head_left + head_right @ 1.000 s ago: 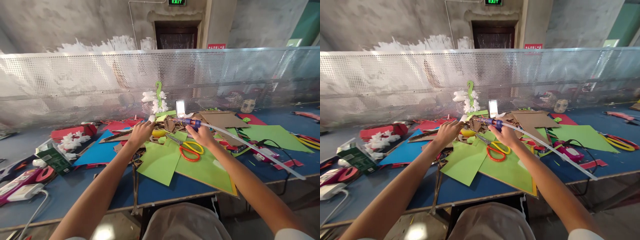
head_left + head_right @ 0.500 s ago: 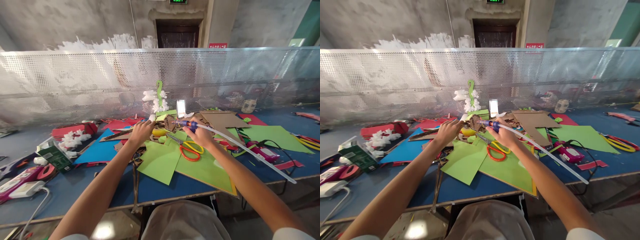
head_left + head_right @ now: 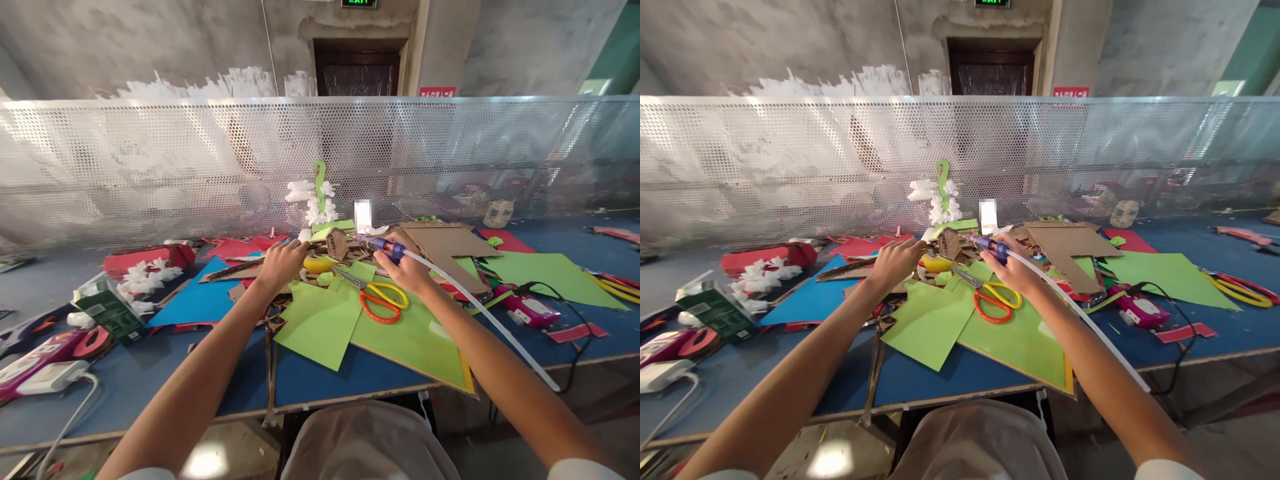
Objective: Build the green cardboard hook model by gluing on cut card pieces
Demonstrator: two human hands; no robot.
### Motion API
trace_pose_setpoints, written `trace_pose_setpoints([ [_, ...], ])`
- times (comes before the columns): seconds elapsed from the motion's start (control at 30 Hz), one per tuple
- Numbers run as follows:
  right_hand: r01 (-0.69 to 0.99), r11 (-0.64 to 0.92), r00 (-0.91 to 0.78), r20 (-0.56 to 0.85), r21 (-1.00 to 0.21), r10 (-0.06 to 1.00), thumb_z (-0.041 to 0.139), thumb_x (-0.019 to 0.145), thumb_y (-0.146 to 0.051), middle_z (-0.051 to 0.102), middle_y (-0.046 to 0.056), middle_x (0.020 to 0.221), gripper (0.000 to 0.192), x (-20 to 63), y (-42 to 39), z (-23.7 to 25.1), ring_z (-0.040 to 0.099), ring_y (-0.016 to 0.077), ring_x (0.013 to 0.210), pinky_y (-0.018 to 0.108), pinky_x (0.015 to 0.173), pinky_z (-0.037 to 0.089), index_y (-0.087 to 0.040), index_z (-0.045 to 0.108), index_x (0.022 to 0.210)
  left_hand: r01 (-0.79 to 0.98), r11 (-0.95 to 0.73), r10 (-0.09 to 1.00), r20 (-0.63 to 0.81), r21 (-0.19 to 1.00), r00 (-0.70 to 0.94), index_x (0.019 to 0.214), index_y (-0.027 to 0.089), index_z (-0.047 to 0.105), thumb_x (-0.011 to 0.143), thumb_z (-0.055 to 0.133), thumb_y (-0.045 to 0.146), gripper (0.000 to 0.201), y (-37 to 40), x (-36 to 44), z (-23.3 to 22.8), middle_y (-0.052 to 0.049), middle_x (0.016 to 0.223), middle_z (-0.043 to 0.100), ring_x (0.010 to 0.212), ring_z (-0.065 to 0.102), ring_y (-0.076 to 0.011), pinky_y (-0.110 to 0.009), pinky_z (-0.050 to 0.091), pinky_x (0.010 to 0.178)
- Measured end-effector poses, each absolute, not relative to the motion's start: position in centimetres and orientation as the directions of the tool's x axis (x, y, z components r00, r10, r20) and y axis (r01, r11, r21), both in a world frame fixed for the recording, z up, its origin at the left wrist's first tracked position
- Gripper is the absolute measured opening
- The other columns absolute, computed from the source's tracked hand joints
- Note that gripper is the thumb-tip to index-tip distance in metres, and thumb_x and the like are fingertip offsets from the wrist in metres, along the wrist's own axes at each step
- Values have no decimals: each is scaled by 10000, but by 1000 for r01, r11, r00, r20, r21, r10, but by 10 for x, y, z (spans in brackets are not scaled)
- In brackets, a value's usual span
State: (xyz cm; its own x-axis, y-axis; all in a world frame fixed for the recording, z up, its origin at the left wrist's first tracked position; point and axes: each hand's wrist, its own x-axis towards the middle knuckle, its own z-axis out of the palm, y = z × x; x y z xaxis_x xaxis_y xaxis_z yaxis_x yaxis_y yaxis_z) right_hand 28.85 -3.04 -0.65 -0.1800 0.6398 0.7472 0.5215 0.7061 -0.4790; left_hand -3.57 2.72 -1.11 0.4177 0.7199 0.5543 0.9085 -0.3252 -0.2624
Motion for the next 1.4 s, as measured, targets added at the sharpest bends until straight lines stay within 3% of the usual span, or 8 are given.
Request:
trace_pose_setpoints([
  [0.3, 599, 675, -161, 762, -431, 628, 555, 990, -566, 559, 9, 750, 338, 285, -27, -11, 561, 230, 697, 356, 688, 422, -269, 456, 864, 907, -318, 731, 537, -276, 420, 1174, 220, 726, 1075, 425, 303, 328, 23, -31, -8, -121, 1039, 768, 951, 751, -267, -359, 518, 823],
  [0.47, 591, 695, -290, 697, -409, 656, 617, 955, -575, 567, -3, 747, 354, 282, -30, -10, 556, 222, 673, 341, 655, 409, -270, 460, 863, 897, -307, 721, 538, -318, 437, 1172, 210, 719, 1079, 413, 313, 336, 26, -35, -10, -121, 1022, 763, 931, 753, -277, -364, 518, 795],
  [0.8, 604, 678, -264, 697, -419, 666, 612, 962, -586, 560, -5, 704, 365, 286, -28, -11, 565, 225, 654, 352, 623, 429, -271, 467, 845, 903, -296, 726, 542, -310, 424, 1161, 221, 713, 1074, 421, 291, 313, 28, -35, -11, -112, 1029, 766, 943, 758, -266, -348, 509, 797],
  [0.9, 505, 670, -232, 662, -545, 713, 578, 985, -625, 583, -15, 706, 360, 291, -27, -13, 577, 198, 596, 330, 562, 446, -268, 532, 1005, 905, -292, 723, 549, -309, 421, 1166, 223, 710, 1072, 428, 291, 305, 29, -36, -12, -109, 1030, 764, 932, 758, -264, -348, 509, 786],
  [1.0, 241, 646, -231, 603, -725, 763, 478, 966, -777, 547, -67, 633, 538, 294, -24, -18, 515, 163, 424, 286, 417, 403, -294, 472, 1202, 906, -300, 717, 556, -300, 421, 1171, 225, 711, 1066, 435, 291, 303, 30, -37, -13, -113, 1024, 763, 924, 757, -269, -354, 512, 780],
  [1.13, -31, 624, -164, 620, -781, 767, 246, 876, -955, 617, -42, 738, 747, 290, -20, -21, 538, 146, 399, 267, 380, 415, -325, 394, 1250, 903, -316, 713, 555, -291, 428, 1168, 215, 718, 1072, 419, 305, 327, 31, -37, -15, -129, 1013, 762, 918, 758, -283, -366, 514, 774],
  [1.27, -42, 608, -83, 609, -793, 789, 104, 854, -971, 653, -9, 849, 789, 288, -18, -18, 579, 134, 433, 251, 394, 416, -339, 352, 1258, 899, -313, 707, 557, -306, 436, 1149, 223, 723, 1067, 433, 309, 314, 33, -38, -16, -124, 1014, 765, 917, 760, -281, -362, 519, 776],
  [1.4, 8, 632, -9, 632, -775, 775, 123, 920, -907, 660, 6, 905, 714, 288, -21, -14, 583, 126, 441, 259, 408, 437, -344, 353, 1294, 900, -305, 712, 553, -311, 432, 1145, 230, 721, 1057, 447, 294, 295, 31, -37, -14, -116, 1014, 770, 916, 762, -278, -352, 519, 769],
])
